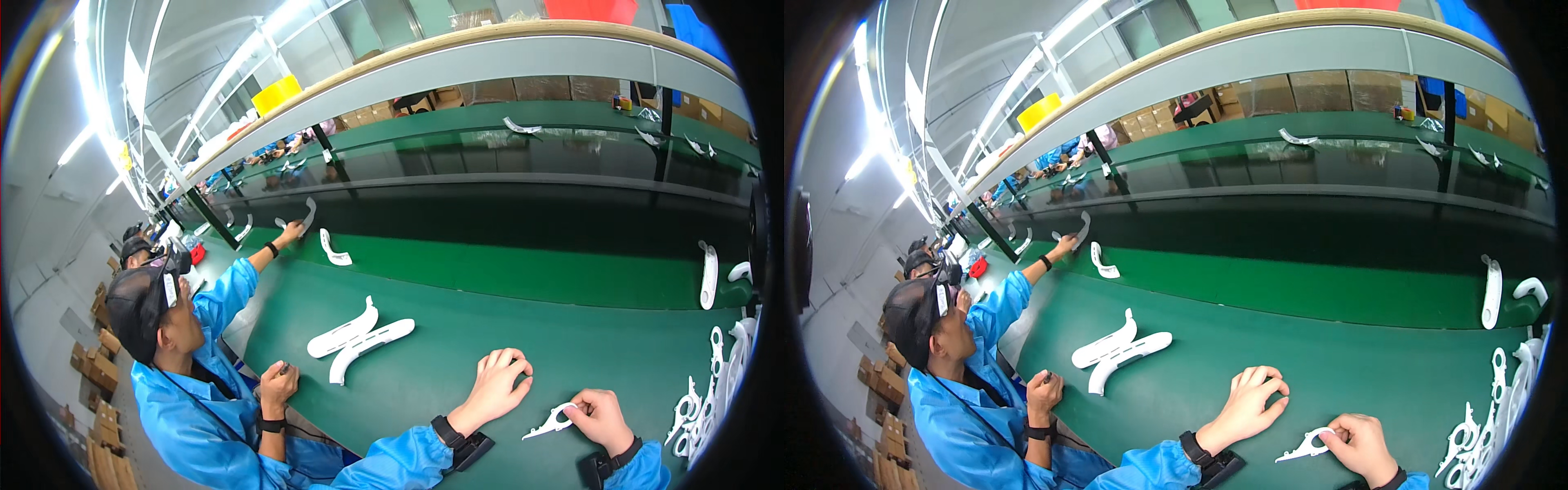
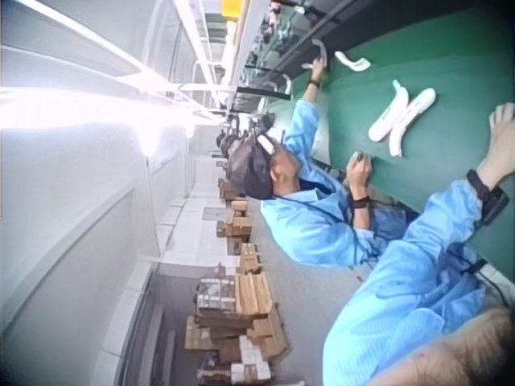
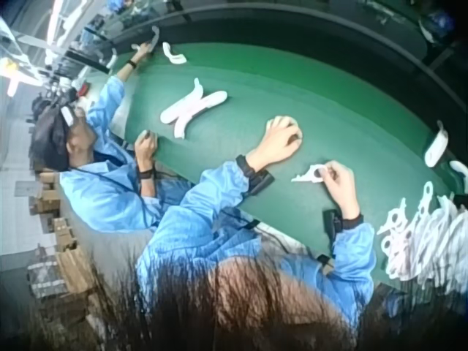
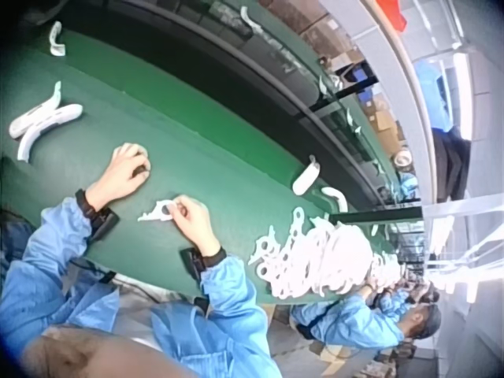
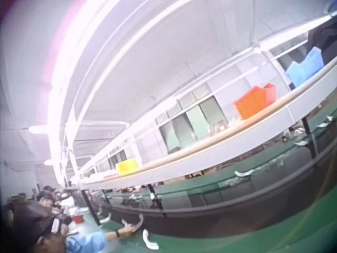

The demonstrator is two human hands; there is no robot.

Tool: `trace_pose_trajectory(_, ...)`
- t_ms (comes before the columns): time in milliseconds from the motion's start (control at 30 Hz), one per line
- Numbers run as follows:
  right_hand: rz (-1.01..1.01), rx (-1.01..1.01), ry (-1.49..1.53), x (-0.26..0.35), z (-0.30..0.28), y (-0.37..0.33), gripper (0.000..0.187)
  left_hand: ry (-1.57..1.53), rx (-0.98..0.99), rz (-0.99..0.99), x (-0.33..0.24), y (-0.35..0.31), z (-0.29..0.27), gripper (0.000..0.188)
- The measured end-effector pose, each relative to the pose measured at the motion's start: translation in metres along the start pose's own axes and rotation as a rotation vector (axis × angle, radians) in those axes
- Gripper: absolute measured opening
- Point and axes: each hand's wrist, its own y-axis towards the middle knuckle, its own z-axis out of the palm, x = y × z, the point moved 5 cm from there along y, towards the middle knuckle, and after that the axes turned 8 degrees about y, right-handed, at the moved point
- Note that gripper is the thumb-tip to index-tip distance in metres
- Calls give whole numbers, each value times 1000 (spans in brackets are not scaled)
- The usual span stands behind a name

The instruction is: The person assembles a device by hand, picking up a white plastic housing and a small white component, fitting the component into the housing, and then placing the assembled unit onto the green workbench.

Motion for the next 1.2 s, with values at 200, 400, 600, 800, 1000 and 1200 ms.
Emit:
trace_pose_trajectory(200,33,14,-7,-3,3,3,17,21,11,11,8,-1,3,13)
trace_pose_trajectory(400,201,-150,419,-33,-10,27,13,-130,-8,-141,28,12,8,28)
trace_pose_trajectory(600,103,-66,267,-20,-1,22,14,-150,-77,-110,58,77,-14,53)
trace_pose_trajectory(800,113,-158,309,-27,-7,17,17,540,-244,-474,145,169,-100,62)
trace_pose_trajectory(1000,122,-201,280,-29,-3,21,21,640,-192,-946,281,145,-159,76)
trace_pose_trajectory(1200,180,-225,223,-20,-9,26,23,697,294,-1253,301,141,-167,58)
